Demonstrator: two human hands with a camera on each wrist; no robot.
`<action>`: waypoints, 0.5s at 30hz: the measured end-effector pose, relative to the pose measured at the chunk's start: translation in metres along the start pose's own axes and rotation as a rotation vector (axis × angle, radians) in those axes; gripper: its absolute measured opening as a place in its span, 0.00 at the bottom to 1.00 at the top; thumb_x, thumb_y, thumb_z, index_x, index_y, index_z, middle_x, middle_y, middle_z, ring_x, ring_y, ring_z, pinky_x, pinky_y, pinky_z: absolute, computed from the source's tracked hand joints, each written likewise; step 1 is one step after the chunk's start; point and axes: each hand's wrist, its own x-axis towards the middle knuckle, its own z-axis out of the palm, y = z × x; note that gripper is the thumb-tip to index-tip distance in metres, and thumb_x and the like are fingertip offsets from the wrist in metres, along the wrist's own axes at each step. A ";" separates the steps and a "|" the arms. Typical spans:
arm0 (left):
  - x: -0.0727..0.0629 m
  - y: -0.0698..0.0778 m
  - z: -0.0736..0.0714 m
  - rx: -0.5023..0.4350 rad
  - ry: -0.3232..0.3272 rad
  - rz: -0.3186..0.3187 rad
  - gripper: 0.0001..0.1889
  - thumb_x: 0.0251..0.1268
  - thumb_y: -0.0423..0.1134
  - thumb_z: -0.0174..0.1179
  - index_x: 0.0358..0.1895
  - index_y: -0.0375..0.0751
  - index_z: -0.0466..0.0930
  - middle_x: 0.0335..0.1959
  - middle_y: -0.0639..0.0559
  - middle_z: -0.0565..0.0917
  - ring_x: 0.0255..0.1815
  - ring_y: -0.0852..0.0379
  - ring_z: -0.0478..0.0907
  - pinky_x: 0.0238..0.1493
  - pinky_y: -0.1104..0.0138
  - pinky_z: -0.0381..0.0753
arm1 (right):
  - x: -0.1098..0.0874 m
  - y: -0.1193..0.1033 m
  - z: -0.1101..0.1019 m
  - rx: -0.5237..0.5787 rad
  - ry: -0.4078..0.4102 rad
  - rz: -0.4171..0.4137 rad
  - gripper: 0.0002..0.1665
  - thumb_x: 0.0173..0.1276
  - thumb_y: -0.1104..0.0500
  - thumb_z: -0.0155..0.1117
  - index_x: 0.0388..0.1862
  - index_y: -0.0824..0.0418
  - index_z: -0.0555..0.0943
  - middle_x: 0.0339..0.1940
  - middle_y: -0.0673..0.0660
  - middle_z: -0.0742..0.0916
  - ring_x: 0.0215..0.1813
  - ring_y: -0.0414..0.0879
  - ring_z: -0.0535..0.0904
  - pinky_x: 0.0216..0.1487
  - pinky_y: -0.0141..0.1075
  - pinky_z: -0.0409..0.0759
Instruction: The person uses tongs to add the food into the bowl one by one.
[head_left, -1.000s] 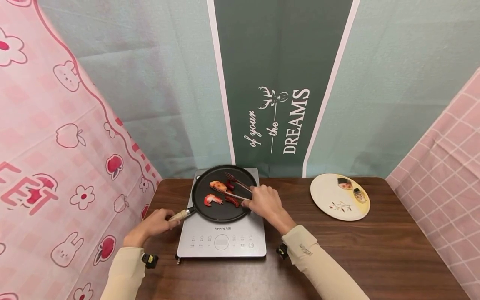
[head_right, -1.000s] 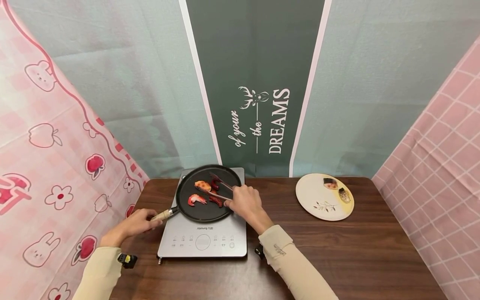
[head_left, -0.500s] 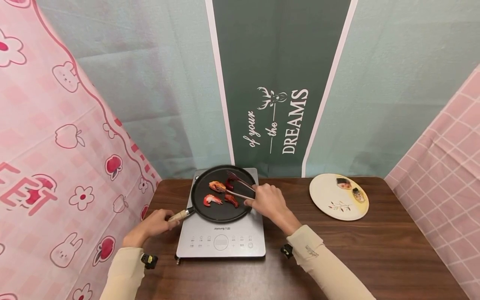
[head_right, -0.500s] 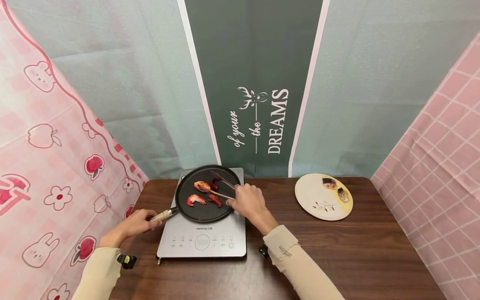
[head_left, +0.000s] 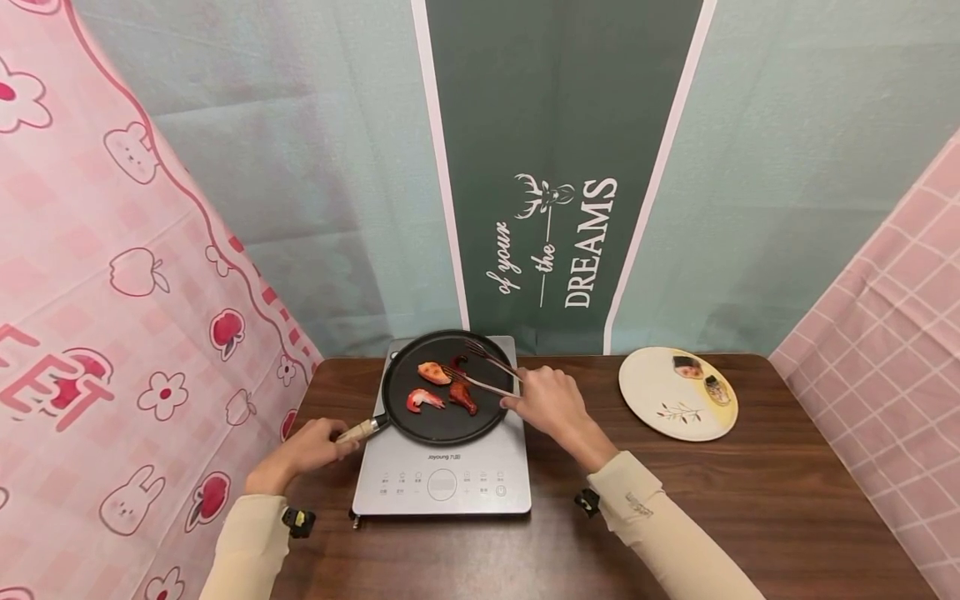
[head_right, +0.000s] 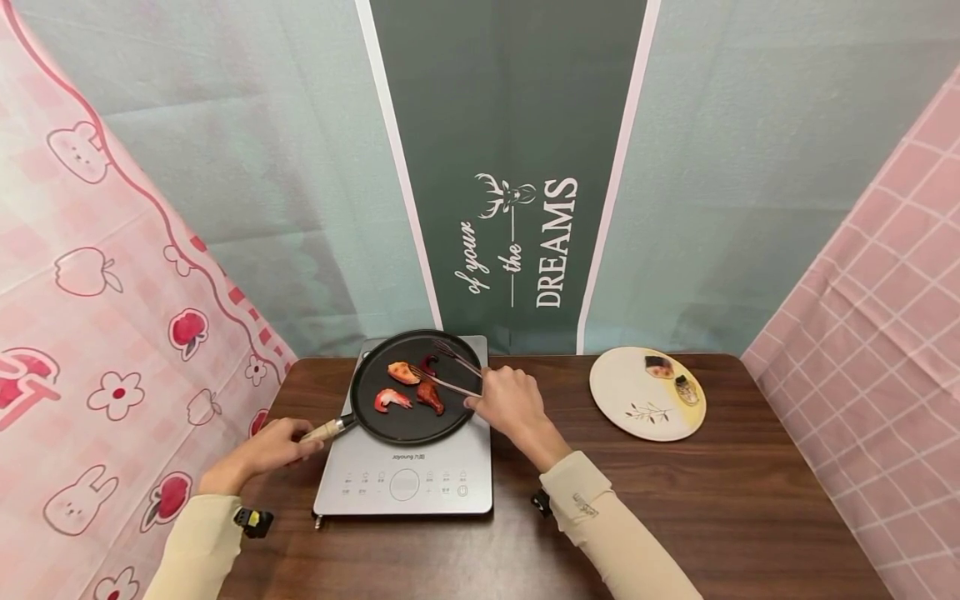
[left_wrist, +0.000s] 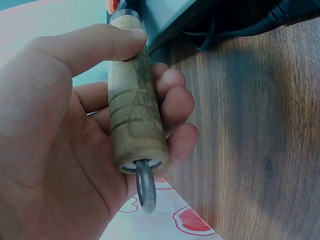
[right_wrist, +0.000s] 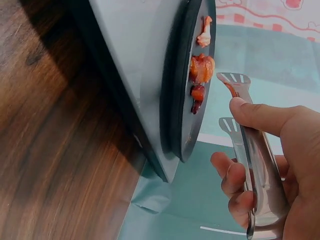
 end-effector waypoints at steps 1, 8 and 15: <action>0.000 0.000 0.000 0.000 0.001 0.000 0.11 0.70 0.43 0.68 0.31 0.42 0.81 0.20 0.57 0.77 0.22 0.59 0.71 0.27 0.67 0.69 | 0.000 0.001 0.000 0.001 0.000 0.005 0.29 0.60 0.40 0.82 0.48 0.61 0.89 0.22 0.58 0.87 0.23 0.55 0.82 0.22 0.47 0.76; 0.000 0.001 -0.001 -0.007 -0.013 -0.006 0.11 0.72 0.42 0.66 0.32 0.42 0.81 0.20 0.56 0.77 0.22 0.60 0.71 0.27 0.67 0.69 | -0.004 0.009 -0.002 0.005 0.003 0.023 0.28 0.60 0.39 0.82 0.44 0.61 0.89 0.17 0.54 0.81 0.21 0.54 0.80 0.21 0.46 0.73; 0.000 0.001 -0.001 -0.002 -0.019 -0.018 0.11 0.72 0.43 0.66 0.32 0.43 0.81 0.20 0.56 0.77 0.21 0.61 0.70 0.27 0.68 0.69 | -0.008 0.021 -0.004 -0.022 0.033 0.019 0.26 0.58 0.40 0.82 0.41 0.60 0.87 0.19 0.58 0.84 0.22 0.58 0.82 0.21 0.49 0.75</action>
